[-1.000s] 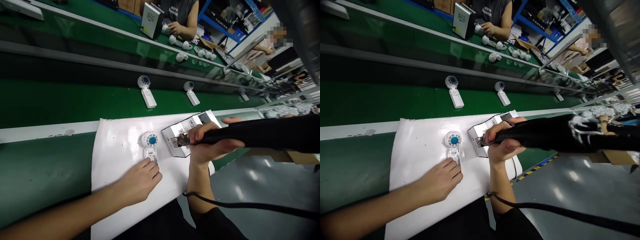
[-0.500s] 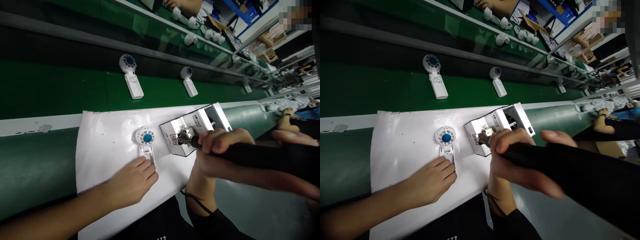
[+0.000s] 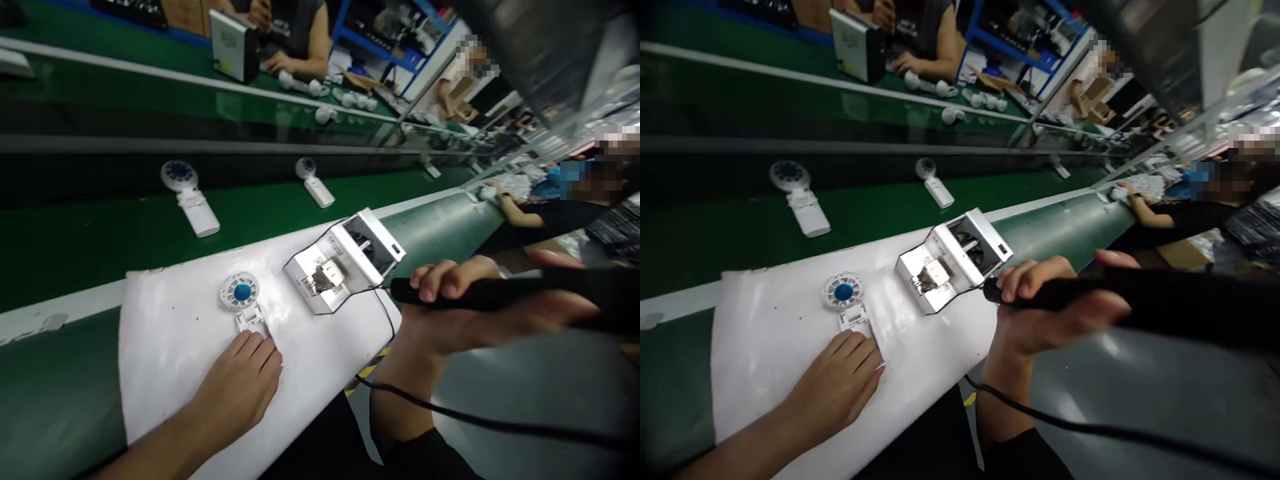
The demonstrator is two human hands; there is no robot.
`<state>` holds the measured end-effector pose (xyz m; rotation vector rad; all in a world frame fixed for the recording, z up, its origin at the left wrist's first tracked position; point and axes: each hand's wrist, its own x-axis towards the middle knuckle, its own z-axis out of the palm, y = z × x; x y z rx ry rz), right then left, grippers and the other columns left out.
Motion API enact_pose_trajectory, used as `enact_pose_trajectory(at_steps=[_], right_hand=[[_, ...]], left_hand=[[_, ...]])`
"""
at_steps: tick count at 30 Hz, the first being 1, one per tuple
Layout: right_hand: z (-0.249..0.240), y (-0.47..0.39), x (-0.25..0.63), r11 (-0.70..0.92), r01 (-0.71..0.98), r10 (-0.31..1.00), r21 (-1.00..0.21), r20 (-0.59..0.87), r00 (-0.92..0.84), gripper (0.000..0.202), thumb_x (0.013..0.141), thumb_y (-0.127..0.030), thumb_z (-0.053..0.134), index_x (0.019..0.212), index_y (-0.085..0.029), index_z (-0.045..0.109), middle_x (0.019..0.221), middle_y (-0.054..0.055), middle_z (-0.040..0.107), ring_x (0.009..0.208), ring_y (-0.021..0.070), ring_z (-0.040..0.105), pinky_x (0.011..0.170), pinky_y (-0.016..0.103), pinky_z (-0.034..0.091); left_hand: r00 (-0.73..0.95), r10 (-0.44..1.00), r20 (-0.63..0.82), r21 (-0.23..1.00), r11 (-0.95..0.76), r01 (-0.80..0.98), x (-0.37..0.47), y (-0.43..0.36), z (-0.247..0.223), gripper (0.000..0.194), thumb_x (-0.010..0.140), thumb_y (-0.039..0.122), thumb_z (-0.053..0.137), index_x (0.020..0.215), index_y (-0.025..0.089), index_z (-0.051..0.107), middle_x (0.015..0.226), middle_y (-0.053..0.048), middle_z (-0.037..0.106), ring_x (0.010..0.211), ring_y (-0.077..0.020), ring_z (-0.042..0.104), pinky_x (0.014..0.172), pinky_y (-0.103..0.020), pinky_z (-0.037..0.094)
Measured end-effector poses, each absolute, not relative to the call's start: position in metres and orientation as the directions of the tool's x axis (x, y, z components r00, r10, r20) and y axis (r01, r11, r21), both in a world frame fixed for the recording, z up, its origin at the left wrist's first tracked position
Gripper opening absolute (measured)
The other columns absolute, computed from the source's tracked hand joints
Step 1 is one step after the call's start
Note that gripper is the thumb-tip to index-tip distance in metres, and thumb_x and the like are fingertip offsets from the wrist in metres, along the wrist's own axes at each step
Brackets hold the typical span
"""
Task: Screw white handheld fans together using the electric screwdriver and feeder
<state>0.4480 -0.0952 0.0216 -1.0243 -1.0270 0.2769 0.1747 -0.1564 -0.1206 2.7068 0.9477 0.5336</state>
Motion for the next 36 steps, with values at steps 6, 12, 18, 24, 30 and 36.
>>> enact_pose_trajectory(at_steps=[6,12,18,24,30,36], right_hand=[[0.019,-0.071,0.511,0.373,0.348,0.510,-0.860,0.503,0.698,0.047,0.084,-0.046,0.089,0.115,-0.027,0.059,0.069,-0.010,0.059,0.043,0.0099,0.048,0.037,0.024,0.038],[-0.029,-0.058,0.547,0.036,0.226,0.807,-0.974,0.161,0.568,0.060,0.071,-0.049,0.099,0.110,-0.024,0.061,0.074,-0.008,0.062,0.046,0.0090,0.052,0.040,0.023,0.039],[-0.043,-0.060,0.545,0.039,0.055,0.840,-0.998,0.063,0.538,0.065,0.072,-0.051,0.092,0.122,-0.026,0.060,0.084,-0.008,0.064,0.047,0.0080,0.053,0.044,0.026,0.044],[-0.044,-0.062,0.546,0.033,-0.018,0.855,-0.999,0.019,0.519,0.060,0.074,-0.045,0.089,0.122,-0.025,0.060,0.079,-0.009,0.060,0.046,0.0083,0.051,0.044,0.026,0.044],[-0.043,-0.058,0.547,0.024,-0.033,0.847,-0.999,0.003,0.532,0.060,0.068,-0.040,0.092,0.118,-0.025,0.061,0.079,-0.008,0.063,0.046,0.0081,0.051,0.043,0.026,0.043],[-0.053,-0.060,0.551,0.016,-0.091,0.858,-0.996,-0.033,0.512,0.050,0.076,-0.042,0.082,0.119,-0.026,0.062,0.071,-0.008,0.056,0.047,0.0109,0.050,0.045,0.027,0.044]], left_hand=[[0.699,0.647,0.304,0.346,-0.759,0.551,0.175,-0.155,-0.119,0.022,0.106,0.015,0.050,0.093,0.021,0.066,0.087,-0.005,0.064,0.083,-0.0243,0.058,0.085,-0.042,0.047],[0.692,0.633,0.348,0.341,-0.772,0.536,0.175,-0.154,-0.118,0.016,0.108,0.022,0.055,0.099,0.023,0.068,0.086,-0.003,0.066,0.081,-0.0240,0.059,0.085,-0.040,0.048],[0.692,0.627,0.357,0.347,-0.777,0.525,0.174,-0.152,-0.120,0.023,0.109,0.019,0.048,0.097,0.023,0.067,0.086,-0.004,0.066,0.081,-0.0242,0.059,0.085,-0.040,0.049],[0.691,0.627,0.361,0.388,-0.774,0.500,0.174,-0.152,-0.123,0.023,0.108,0.014,0.047,0.094,0.021,0.064,0.089,-0.004,0.065,0.084,-0.0234,0.057,0.085,-0.040,0.045],[0.702,0.632,0.328,0.406,-0.765,0.499,0.173,-0.154,-0.129,0.021,0.110,0.016,0.047,0.096,0.022,0.061,0.092,-0.004,0.065,0.087,-0.0240,0.056,0.088,-0.041,0.042],[0.710,0.617,0.339,0.389,-0.779,0.491,0.173,-0.154,-0.135,0.017,0.109,0.016,0.050,0.097,0.021,0.060,0.093,-0.004,0.063,0.088,-0.0250,0.056,0.089,-0.042,0.039]])
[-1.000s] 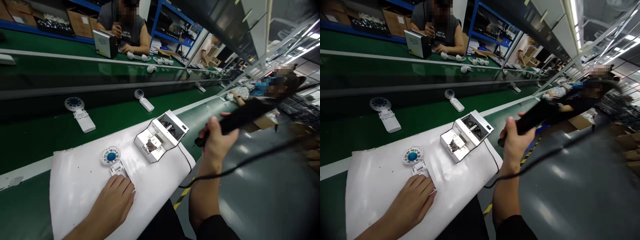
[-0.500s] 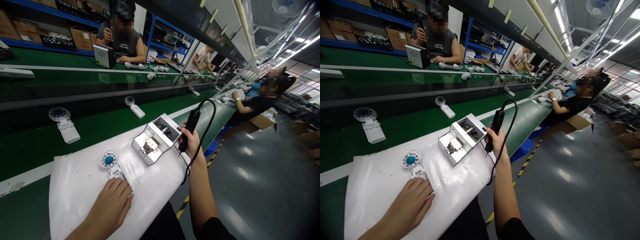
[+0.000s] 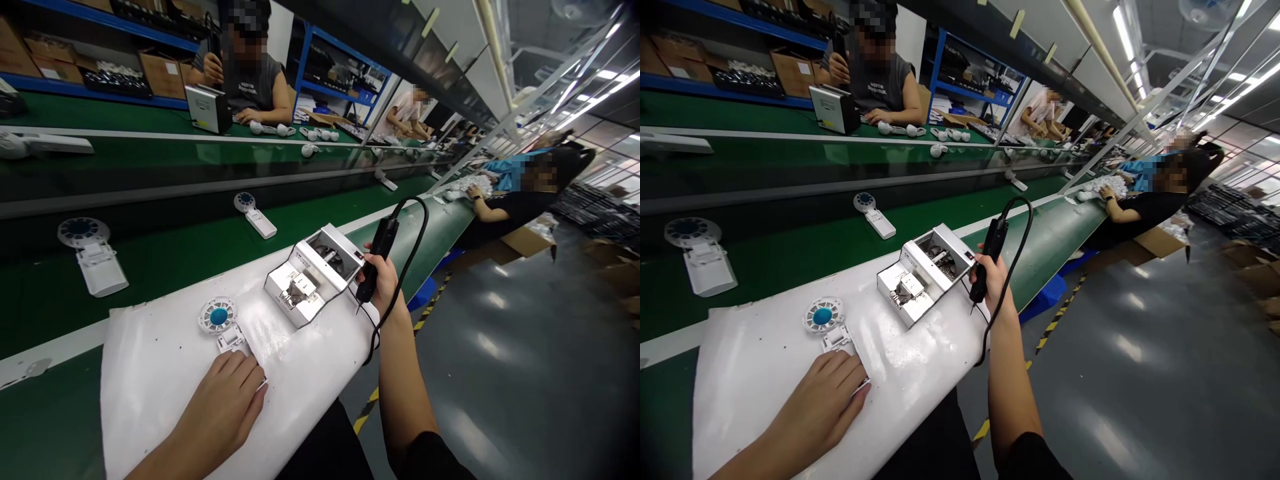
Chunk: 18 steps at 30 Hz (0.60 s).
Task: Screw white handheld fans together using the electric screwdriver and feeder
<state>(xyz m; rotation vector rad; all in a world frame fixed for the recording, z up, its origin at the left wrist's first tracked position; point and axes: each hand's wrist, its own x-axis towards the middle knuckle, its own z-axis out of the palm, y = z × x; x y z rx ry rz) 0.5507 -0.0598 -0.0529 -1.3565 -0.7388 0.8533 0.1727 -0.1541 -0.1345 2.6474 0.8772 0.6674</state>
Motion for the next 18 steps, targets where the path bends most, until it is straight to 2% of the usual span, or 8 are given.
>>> enact_pose_trajectory(at_steps=[5,18], right_hand=[[-0.0620,-0.0618,0.5534,-0.013,-0.115,0.869,-0.993,-0.068,0.491,0.048,0.079,-0.051,0.081,0.116,-0.025,0.066,0.065,-0.007,0.053,0.047,0.0132,0.051,0.043,0.028,0.043],[-0.0629,-0.0564,0.5548,-0.011,-0.059,0.854,-0.998,-0.040,0.519,0.053,0.073,-0.054,0.094,0.108,-0.024,0.068,0.071,-0.006,0.058,0.047,0.0112,0.052,0.041,0.028,0.044]], left_hand=[[0.707,0.626,0.328,0.410,-0.769,0.491,0.1721,-0.1532,-0.1316,0.016,0.109,0.014,0.049,0.100,0.021,0.060,0.094,-0.004,0.063,0.088,-0.0251,0.054,0.090,-0.042,0.039],[0.735,0.626,0.260,0.396,-0.763,0.511,0.1707,-0.1526,-0.1297,0.012,0.109,0.018,0.052,0.100,0.021,0.059,0.096,-0.004,0.064,0.090,-0.0253,0.054,0.088,-0.043,0.040]])
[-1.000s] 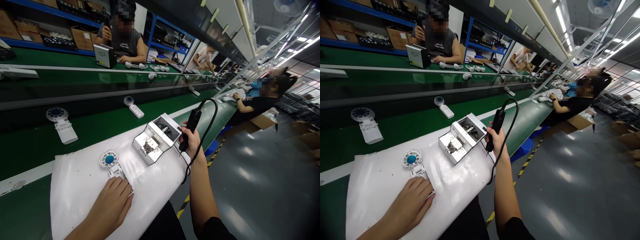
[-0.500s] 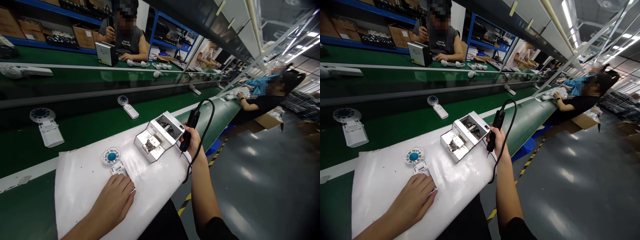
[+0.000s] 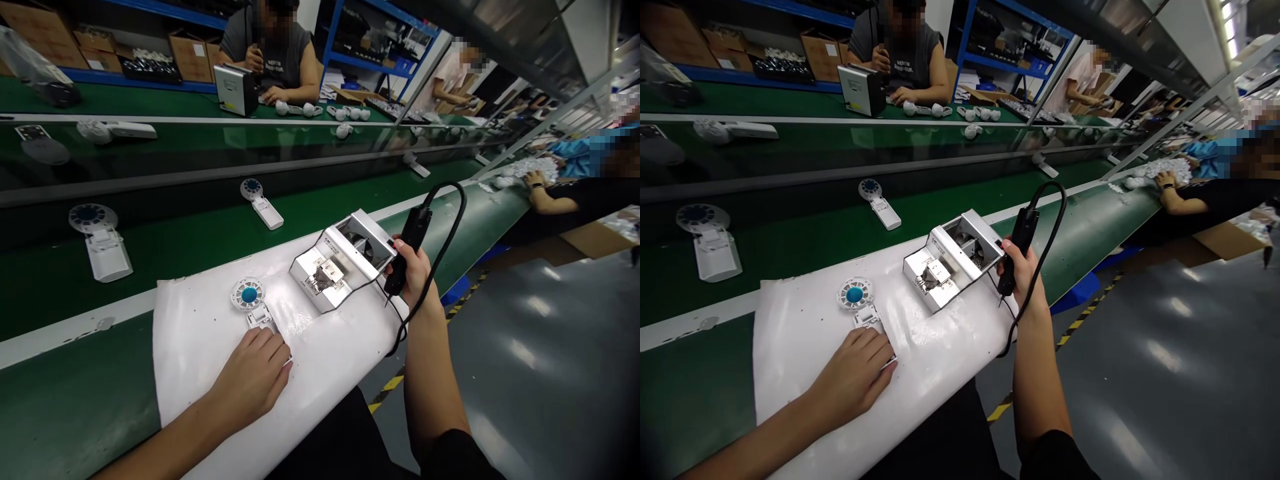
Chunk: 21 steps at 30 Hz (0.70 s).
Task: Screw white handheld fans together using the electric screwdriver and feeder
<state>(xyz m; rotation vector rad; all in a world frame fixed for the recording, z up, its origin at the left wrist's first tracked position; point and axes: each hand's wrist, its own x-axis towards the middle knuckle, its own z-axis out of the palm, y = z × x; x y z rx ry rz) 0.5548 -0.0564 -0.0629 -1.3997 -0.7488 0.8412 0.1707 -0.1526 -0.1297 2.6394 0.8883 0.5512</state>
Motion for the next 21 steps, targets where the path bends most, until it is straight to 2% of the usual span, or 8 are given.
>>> enact_pose_trajectory(at_steps=[15,21], right_hand=[[-0.0686,-0.0560,0.5506,0.005,-0.083,0.844,-0.997,-0.040,0.535,0.051,0.076,-0.058,0.090,0.108,-0.025,0.069,0.072,-0.005,0.057,0.048,0.0110,0.052,0.041,0.027,0.044],[-0.0720,-0.0554,0.5498,0.020,-0.079,0.845,-0.997,-0.025,0.535,0.054,0.077,-0.061,0.088,0.111,-0.025,0.067,0.068,-0.007,0.056,0.047,0.0114,0.051,0.041,0.026,0.044]], left_hand=[[0.764,0.592,0.258,0.420,-0.780,0.464,0.1709,-0.1542,-0.1267,0.012,0.110,0.017,0.051,0.103,0.021,0.059,0.098,-0.004,0.064,0.090,-0.0248,0.054,0.092,-0.045,0.041],[0.749,0.584,0.312,0.430,-0.790,0.437,0.1708,-0.1539,-0.1217,0.014,0.108,0.014,0.051,0.100,0.021,0.059,0.094,-0.003,0.064,0.087,-0.0237,0.054,0.091,-0.043,0.042]])
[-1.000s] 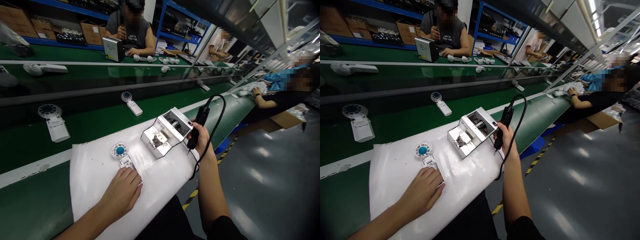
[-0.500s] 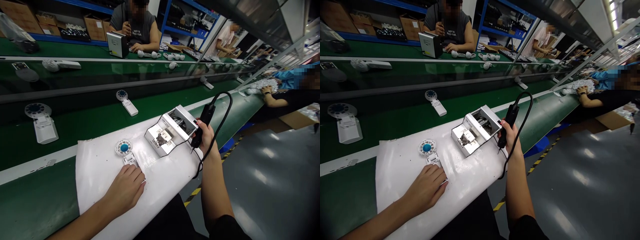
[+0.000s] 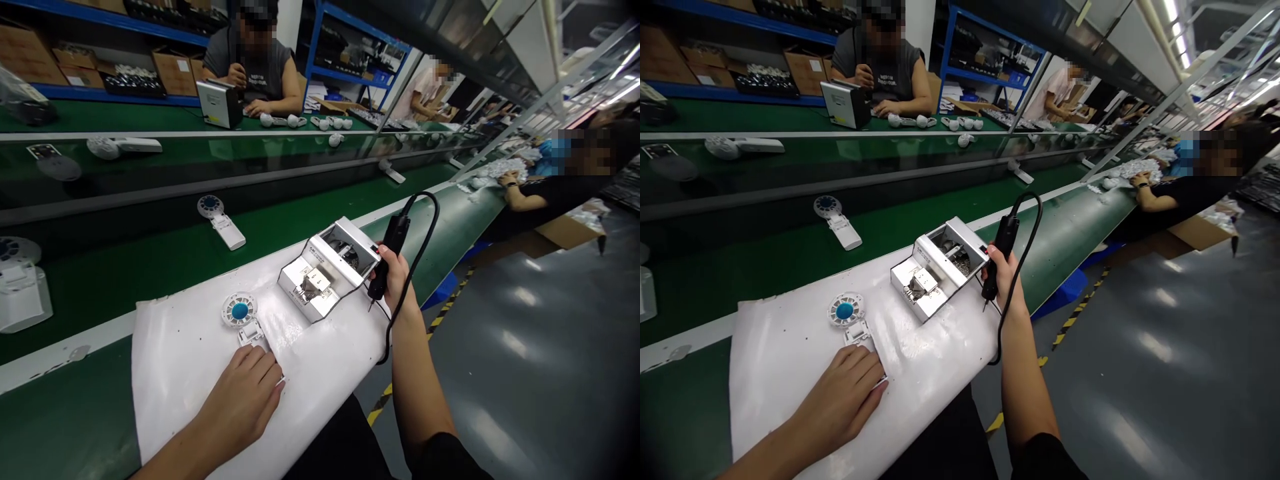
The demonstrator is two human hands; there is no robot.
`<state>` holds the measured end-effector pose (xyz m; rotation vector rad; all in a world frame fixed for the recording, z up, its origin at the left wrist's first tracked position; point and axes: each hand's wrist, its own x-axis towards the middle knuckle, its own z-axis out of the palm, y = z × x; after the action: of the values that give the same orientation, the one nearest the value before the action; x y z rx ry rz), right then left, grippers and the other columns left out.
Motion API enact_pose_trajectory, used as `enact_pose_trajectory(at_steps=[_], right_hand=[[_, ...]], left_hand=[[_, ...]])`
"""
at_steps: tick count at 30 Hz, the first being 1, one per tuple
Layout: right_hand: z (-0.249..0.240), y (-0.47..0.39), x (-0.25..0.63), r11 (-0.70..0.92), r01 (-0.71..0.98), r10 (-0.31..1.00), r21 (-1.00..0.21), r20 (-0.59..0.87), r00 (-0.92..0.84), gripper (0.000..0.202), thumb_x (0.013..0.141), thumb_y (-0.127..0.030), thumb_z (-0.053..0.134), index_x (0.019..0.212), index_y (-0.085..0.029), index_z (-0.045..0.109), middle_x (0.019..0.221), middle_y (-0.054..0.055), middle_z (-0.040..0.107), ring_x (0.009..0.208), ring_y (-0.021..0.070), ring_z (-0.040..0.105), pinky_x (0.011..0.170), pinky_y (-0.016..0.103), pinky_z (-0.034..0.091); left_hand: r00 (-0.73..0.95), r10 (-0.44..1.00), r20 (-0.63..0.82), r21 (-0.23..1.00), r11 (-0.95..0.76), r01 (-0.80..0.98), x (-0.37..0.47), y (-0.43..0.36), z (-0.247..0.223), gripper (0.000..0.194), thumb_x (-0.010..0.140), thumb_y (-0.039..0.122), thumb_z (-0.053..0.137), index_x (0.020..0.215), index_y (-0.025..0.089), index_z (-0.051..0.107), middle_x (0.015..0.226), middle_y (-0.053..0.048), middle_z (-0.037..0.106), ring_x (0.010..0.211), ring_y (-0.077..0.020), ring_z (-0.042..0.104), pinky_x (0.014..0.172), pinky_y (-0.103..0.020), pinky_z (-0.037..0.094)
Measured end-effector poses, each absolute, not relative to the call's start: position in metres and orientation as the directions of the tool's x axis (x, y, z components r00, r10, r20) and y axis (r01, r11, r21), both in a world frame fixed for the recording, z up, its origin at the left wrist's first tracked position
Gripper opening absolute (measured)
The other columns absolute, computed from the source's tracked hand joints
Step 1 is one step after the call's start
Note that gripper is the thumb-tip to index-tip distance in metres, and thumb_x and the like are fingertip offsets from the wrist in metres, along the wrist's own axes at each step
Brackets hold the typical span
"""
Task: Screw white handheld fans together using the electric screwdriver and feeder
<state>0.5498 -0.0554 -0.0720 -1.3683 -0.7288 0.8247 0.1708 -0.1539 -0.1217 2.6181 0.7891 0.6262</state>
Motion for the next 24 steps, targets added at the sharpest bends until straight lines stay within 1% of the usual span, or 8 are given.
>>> enact_pose_trajectory(at_steps=[4,9,11,14,18,24], right_hand=[[-0.073,-0.055,0.549,0.018,-0.077,0.839,-0.997,-0.027,0.543,0.057,0.076,-0.064,0.088,0.112,-0.025,0.066,0.067,-0.007,0.057,0.047,0.0115,0.051,0.041,0.026,0.044],[-0.070,-0.057,0.544,0.010,-0.076,0.836,-0.997,-0.034,0.548,0.056,0.079,-0.064,0.086,0.113,-0.025,0.064,0.066,-0.007,0.057,0.046,0.0114,0.050,0.042,0.026,0.042],[-0.068,-0.058,0.543,0.002,-0.077,0.838,-0.997,-0.041,0.545,0.056,0.080,-0.064,0.086,0.114,-0.026,0.064,0.068,-0.006,0.059,0.047,0.0118,0.051,0.043,0.027,0.043],[-0.067,-0.060,0.542,-0.004,-0.078,0.839,-0.997,-0.046,0.542,0.057,0.080,-0.064,0.086,0.116,-0.026,0.064,0.066,-0.007,0.056,0.047,0.0124,0.052,0.045,0.028,0.044],[-0.069,-0.059,0.543,0.005,-0.080,0.838,-0.997,-0.040,0.544,0.057,0.081,-0.063,0.085,0.118,-0.025,0.064,0.064,-0.007,0.056,0.047,0.0126,0.051,0.045,0.027,0.041],[-0.074,-0.060,0.543,0.032,-0.068,0.842,-0.997,-0.010,0.539,0.056,0.083,-0.065,0.084,0.119,-0.025,0.065,0.059,-0.007,0.056,0.048,0.0129,0.050,0.048,0.026,0.042]], left_hand=[[0.730,0.585,0.355,0.436,-0.794,0.424,0.173,-0.153,-0.122,0.016,0.106,0.011,0.051,0.099,0.022,0.060,0.092,-0.002,0.064,0.085,-0.0229,0.055,0.090,-0.041,0.043],[0.732,0.567,0.377,0.425,-0.808,0.407,0.174,-0.150,-0.120,0.019,0.104,0.010,0.050,0.108,0.024,0.063,0.094,-0.002,0.068,0.084,-0.0230,0.059,0.087,-0.039,0.045],[0.734,0.558,0.388,0.417,-0.816,0.400,0.175,-0.149,-0.120,0.020,0.104,0.010,0.050,0.109,0.024,0.063,0.093,-0.001,0.068,0.082,-0.0223,0.060,0.087,-0.038,0.046],[0.735,0.552,0.394,0.403,-0.823,0.401,0.175,-0.148,-0.120,0.018,0.105,0.011,0.051,0.110,0.024,0.062,0.093,-0.001,0.069,0.082,-0.0212,0.063,0.086,-0.037,0.047],[0.763,0.525,0.377,0.358,-0.842,0.403,0.172,-0.146,-0.127,0.016,0.105,0.012,0.053,0.111,0.024,0.061,0.093,-0.001,0.071,0.082,-0.0211,0.066,0.084,-0.037,0.049],[0.807,0.495,0.323,0.291,-0.863,0.413,0.164,-0.144,-0.143,0.014,0.104,0.012,0.059,0.112,0.023,0.061,0.098,0.000,0.073,0.087,-0.0203,0.070,0.092,-0.038,0.052]])
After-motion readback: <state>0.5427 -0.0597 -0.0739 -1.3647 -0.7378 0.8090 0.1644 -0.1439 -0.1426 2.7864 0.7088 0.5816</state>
